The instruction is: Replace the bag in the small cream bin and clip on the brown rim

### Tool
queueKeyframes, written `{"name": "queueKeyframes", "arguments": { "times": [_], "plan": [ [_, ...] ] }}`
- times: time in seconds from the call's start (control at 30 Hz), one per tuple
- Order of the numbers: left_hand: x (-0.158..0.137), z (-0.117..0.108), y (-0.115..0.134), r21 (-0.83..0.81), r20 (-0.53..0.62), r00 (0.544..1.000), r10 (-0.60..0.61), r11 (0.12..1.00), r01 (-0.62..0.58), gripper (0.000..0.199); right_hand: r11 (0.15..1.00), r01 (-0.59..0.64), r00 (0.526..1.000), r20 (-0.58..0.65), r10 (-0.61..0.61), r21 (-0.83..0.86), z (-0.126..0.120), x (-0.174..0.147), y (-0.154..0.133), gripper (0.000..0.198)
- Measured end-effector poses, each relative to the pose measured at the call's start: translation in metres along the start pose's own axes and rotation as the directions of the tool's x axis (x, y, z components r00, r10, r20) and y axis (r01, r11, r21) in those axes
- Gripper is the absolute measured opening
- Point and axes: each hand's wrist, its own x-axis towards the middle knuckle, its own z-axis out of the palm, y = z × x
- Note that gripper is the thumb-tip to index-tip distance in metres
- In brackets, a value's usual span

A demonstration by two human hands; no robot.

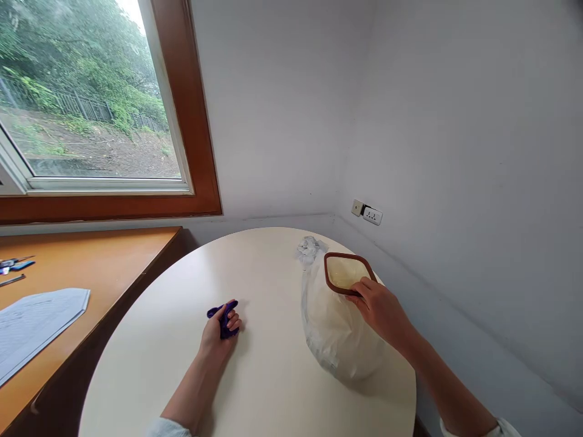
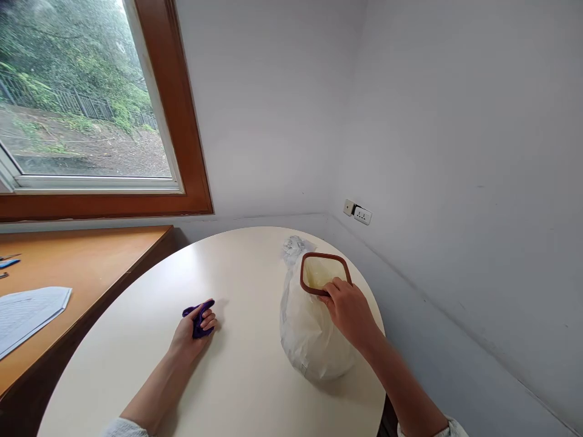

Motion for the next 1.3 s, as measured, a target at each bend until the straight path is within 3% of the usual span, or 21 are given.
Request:
{"name": "queueKeyframes", "arguments": {
  "times": [0.33, 0.73, 0.9, 1.0, 1.13, 1.2, 1.3],
  "plan": [
    [-0.002, 0.002, 0.001, 0.001, -0.014, 1.000, -0.010, 1.000, 0.010, 0.018, 1.000, -0.017, 1.000, 0.013, 0.017, -0.006, 0.005, 0.007, 0.005, 0.013],
    [-0.008, 0.006, 0.000, 0.024, 0.014, 0.998, -0.057, 0.998, 0.057, 0.021, 0.982, 0.070, 0.997, -0.022, -0.068, 0.178, 0.038, 0.035, 0.048, 0.021],
    [-0.016, 0.012, -0.005, 0.042, 0.004, 0.990, -0.138, 0.990, 0.138, 0.030, 0.992, 0.072, 0.997, -0.032, -0.069, 0.103, 0.036, 0.036, 0.055, 0.027],
    [-0.021, 0.017, -0.007, 0.016, 0.083, 0.977, -0.198, 0.980, 0.197, 0.033, 0.996, 0.047, 0.989, -0.146, -0.036, 0.071, 0.025, 0.029, 0.041, 0.038],
    [-0.030, 0.022, -0.008, 0.014, 0.265, 0.921, -0.284, 0.957, 0.291, 0.041, 0.954, 0.034, 0.959, -0.278, 0.053, 0.298, 0.015, 0.016, -0.007, 0.025],
    [-0.032, 0.024, -0.010, 0.049, 0.308, 0.900, -0.309, 0.950, 0.309, 0.039, 0.884, 0.027, 0.973, -0.215, 0.084, 0.467, 0.022, 0.013, -0.037, 0.020],
    [-0.032, 0.023, -0.013, 0.114, 0.315, 0.893, -0.321, 0.947, 0.300, 0.033, 0.767, -0.043, 0.998, 0.001, 0.055, 0.640, 0.049, 0.013, -0.078, 0.023]
  ]
}}
